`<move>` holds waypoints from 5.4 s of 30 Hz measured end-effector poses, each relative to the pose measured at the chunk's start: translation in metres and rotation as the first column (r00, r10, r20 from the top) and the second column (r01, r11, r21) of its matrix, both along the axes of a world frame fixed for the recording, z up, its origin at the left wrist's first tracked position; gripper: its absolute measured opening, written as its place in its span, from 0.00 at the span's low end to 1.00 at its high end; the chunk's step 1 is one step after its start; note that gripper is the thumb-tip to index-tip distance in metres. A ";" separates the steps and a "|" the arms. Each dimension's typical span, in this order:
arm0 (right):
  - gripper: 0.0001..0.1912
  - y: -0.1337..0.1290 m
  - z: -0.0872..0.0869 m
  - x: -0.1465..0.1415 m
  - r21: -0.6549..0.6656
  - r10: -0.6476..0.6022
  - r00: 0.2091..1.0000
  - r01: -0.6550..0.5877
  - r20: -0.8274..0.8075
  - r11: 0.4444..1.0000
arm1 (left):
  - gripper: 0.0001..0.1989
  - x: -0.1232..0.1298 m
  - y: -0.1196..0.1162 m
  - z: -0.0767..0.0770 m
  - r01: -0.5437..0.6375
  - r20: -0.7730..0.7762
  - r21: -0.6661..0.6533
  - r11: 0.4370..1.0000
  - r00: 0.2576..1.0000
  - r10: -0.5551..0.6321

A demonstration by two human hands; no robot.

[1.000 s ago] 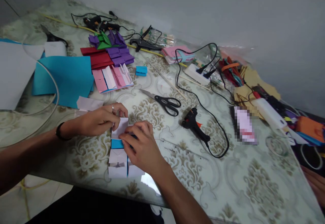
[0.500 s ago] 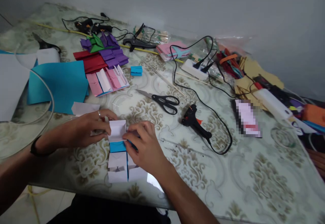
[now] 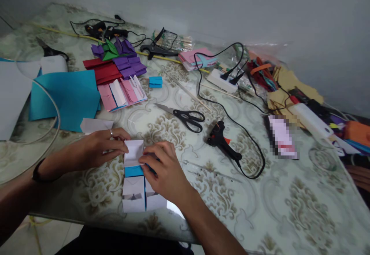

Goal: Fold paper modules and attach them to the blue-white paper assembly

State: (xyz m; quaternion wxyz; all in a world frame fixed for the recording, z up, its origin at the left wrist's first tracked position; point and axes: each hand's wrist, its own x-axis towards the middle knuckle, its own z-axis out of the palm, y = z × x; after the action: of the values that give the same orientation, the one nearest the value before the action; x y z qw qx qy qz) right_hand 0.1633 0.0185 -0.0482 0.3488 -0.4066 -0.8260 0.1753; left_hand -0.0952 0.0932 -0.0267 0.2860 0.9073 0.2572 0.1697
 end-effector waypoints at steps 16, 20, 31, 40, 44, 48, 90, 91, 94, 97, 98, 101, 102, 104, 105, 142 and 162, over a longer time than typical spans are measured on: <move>0.07 0.000 -0.004 -0.001 0.027 0.011 1.000 -0.011 0.004 1.000 | 0.07 0.011 -0.006 -0.007 -0.023 -0.017 0.025 0.999 1.000 0.023; 0.08 0.000 -0.003 -0.004 -0.007 -0.020 0.999 0.021 0.035 1.000 | 0.08 0.013 -0.007 -0.007 -0.001 -0.017 0.047 0.999 1.000 0.002; 0.07 -0.001 -0.009 -0.011 0.014 -0.082 0.995 0.082 0.053 0.997 | 0.06 0.015 -0.013 0.004 -0.034 -0.095 -0.028 0.999 0.995 0.032; 0.08 -0.001 -0.007 -0.010 0.035 -0.105 0.994 0.103 0.040 0.994 | 0.03 0.023 -0.018 -0.001 -0.024 -0.140 0.051 0.998 0.990 0.031; 0.09 0.000 -0.009 -0.009 0.045 -0.096 0.994 0.094 0.050 0.995 | 0.06 0.026 -0.021 -0.003 -0.009 -0.134 0.056 0.998 0.991 0.016; 0.06 0.001 -0.009 -0.009 0.042 -0.083 0.996 0.081 0.038 0.996 | 0.05 0.028 -0.021 -0.003 -0.010 -0.128 0.024 1.000 0.992 0.013; 0.21 0.002 -0.017 -0.006 -0.134 -0.091 0.991 0.104 0.099 0.986 | 0.09 0.027 -0.022 -0.002 -0.242 -0.364 0.054 0.969 0.899 0.245; 0.22 0.002 -0.016 -0.005 -0.136 -0.093 0.991 0.106 0.099 0.985 | 0.10 0.027 -0.021 -0.001 -0.251 -0.356 0.033 0.967 0.902 0.246; 0.24 0.002 -0.013 -0.002 -0.164 -0.092 0.993 0.103 0.072 0.981 | 0.09 0.025 -0.020 -0.001 -0.248 -0.340 -0.022 0.969 0.913 0.226; 0.24 0.002 -0.006 0.002 -0.239 -0.084 0.996 0.072 -0.039 0.968 | 0.09 0.022 -0.018 -0.002 -0.256 -0.285 -0.209 0.944 0.939 0.192; 0.23 0.002 -0.004 0.003 -0.268 -0.082 0.992 0.055 -0.092 0.962 | 0.09 0.021 -0.017 -0.002 -0.261 -0.248 -0.276 0.925 0.949 0.194; 0.19 0.003 0.002 0.006 -0.389 -0.143 0.956 0.034 -0.255 0.921 | 0.11 0.019 -0.013 -0.004 -0.272 -0.111 -0.399 0.875 0.962 0.248; 0.17 0.004 0.003 0.007 -0.442 -0.192 0.935 0.042 -0.299 0.896 | 0.12 0.018 -0.012 -0.004 -0.275 -0.070 -0.427 0.861 0.960 0.272; 0.14 0.006 0.004 0.009 -0.542 -0.288 0.893 0.061 -0.346 0.838 | 0.15 0.017 -0.010 -0.005 -0.280 -0.010 -0.467 0.838 0.950 0.312; 0.14 0.006 0.004 0.010 -0.577 -0.322 0.878 0.066 -0.353 0.814 | 0.16 0.017 -0.009 -0.005 -0.279 0.010 -0.478 0.833 0.946 0.323; 0.20 0.000 0.005 0.008 -0.724 -0.387 0.795 -0.093 -0.468 0.684 | 0.17 0.038 -0.017 0.007 -0.171 -0.011 -0.687 0.706 0.974 0.226; 0.19 0.002 0.008 0.007 -0.715 -0.382 0.755 -0.162 -0.533 0.680 | 0.18 0.036 -0.016 0.010 -0.137 0.011 -0.700 0.700 0.979 0.202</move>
State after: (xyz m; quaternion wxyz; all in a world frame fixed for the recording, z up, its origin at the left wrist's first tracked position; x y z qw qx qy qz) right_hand 0.1708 0.0203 -0.0402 0.4313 -0.4763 -0.4862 0.5922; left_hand -0.0590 0.0771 -0.0164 0.6001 0.6971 0.3717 0.1255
